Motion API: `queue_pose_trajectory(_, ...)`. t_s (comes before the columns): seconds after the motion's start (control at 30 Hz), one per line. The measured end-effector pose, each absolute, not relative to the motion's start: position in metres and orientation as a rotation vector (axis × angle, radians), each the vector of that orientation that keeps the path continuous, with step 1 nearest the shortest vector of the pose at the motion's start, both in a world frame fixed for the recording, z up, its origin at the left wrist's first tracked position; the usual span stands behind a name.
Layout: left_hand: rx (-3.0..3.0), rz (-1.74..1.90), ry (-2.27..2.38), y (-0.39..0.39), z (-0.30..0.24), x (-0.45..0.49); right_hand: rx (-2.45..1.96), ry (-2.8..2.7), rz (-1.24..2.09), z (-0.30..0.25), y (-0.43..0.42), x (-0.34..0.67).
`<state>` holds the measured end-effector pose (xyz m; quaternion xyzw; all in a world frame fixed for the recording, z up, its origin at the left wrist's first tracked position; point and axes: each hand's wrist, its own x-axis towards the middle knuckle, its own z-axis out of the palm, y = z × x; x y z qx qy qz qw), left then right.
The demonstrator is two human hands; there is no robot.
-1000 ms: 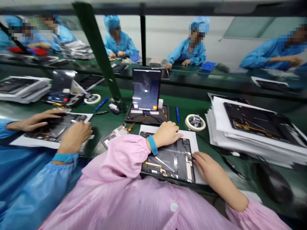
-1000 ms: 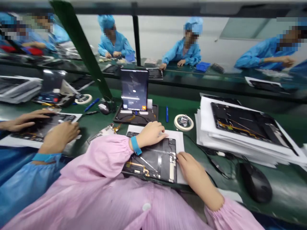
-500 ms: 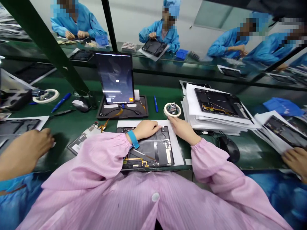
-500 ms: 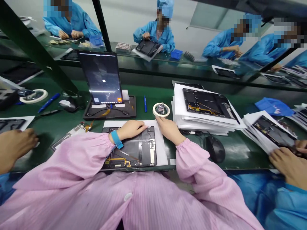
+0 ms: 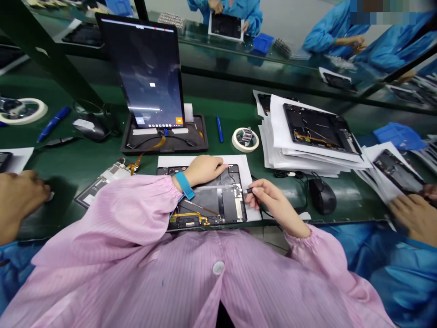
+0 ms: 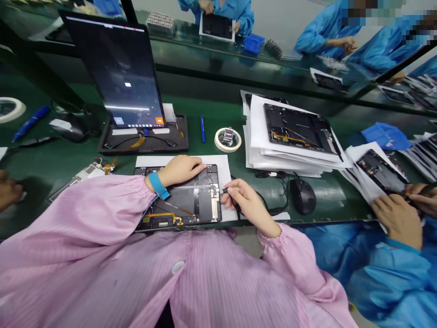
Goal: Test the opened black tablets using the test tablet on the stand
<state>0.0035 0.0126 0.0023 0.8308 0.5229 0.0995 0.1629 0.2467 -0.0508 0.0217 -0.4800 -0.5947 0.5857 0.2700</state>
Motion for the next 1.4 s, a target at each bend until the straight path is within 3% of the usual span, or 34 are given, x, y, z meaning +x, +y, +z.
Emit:
queue_pose_trajectory(0.27,2.367,0.329,1.490,0.013,0.000,0.003,-1.294,-1.589,1.578,0.000,-0.048,0.238)
queue_pose_trajectory(0.43,2.361,0.326,1.498,0.013,0.000,0.002,-1.418,-1.800,1.261,0.005,-0.051,0.237)
queue_pose_trajectory(0.67,2.338,0.330,1.496,0.013,0.001,0.002,-1.335,-1.482,1.489,-0.001,-0.050,0.237)
queue_pose_trajectory(0.87,2.335,0.361,1.489,0.014,-0.002,0.002,-1.329,-1.593,1.544,0.001,-0.047,0.238)
queue_pose_trajectory(0.93,2.332,0.369,1.490,0.014,-0.002,0.001,-1.401,-1.784,1.375,0.002,-0.049,0.236)
queue_pose_trajectory(1.13,2.323,0.375,1.498,0.014,-0.001,0.002,-1.550,-2.506,0.185,0.008,-0.062,0.219)
queue_pose_trajectory(1.4,2.325,0.356,1.519,0.016,-0.002,0.002,-1.467,-2.683,-0.053,0.003,-0.058,0.215)
